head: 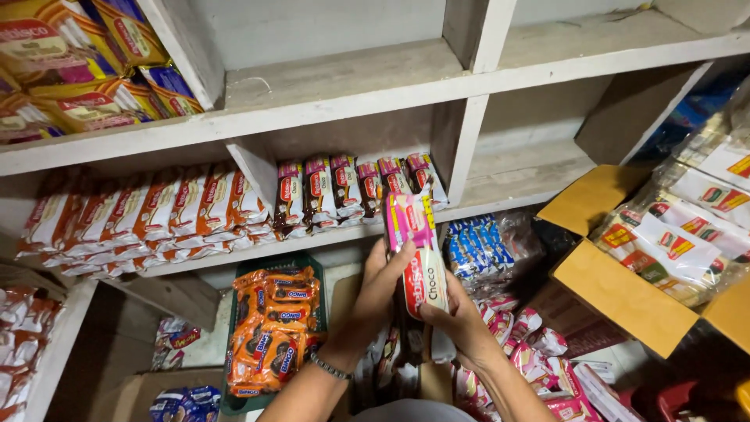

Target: Stocking and organizing snack packages on store shelves.

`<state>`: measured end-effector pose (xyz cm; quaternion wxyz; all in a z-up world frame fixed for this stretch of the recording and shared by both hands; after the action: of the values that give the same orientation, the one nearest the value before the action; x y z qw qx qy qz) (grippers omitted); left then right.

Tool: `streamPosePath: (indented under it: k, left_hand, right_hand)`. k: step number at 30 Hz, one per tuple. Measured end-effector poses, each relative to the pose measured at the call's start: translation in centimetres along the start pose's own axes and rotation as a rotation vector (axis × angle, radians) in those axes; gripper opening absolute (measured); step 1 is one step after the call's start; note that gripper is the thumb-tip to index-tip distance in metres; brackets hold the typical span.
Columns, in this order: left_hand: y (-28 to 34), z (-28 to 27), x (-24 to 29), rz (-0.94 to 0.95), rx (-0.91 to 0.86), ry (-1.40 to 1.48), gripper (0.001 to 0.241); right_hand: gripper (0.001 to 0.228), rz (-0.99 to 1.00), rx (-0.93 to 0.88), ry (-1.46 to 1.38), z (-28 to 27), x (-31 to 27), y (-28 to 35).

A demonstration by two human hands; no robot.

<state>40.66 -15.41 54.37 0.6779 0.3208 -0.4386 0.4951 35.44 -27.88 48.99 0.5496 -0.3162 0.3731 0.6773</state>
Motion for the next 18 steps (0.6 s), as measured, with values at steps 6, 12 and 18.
streamPosePath:
  k: [6,12,18]
  left_hand:
    - [-2.9,0.1,0.2,0.117,0.011,0.051,0.041]
    - [-5.1,-0.3,0.2,0.139,0.035,0.132,0.041]
    - [-1.7,1.9,3.8,0.121,-0.021,0.118,0.047]
  right_hand:
    - [0.101,-0.145,-0.126,0.129,1.6,-2.2,0.5]
    - [0.105,-0.204,-0.134,0.086,2.9,-4.3,0.5]
    - [0.104,-0.222,-0.128,0.062,2.3,-4.9,0.3]
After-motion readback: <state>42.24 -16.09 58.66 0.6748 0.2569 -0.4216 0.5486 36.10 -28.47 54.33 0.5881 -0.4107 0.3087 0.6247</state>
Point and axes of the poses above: each hand's wrist, its own y-axis away from the middle knuckle, its own z-axis out of the palm, x = y × z, the point moved 6 cm from there along -y, towards the middle knuckle, and after that the axes turned 7 degrees about -y, right-handed, at the moved point
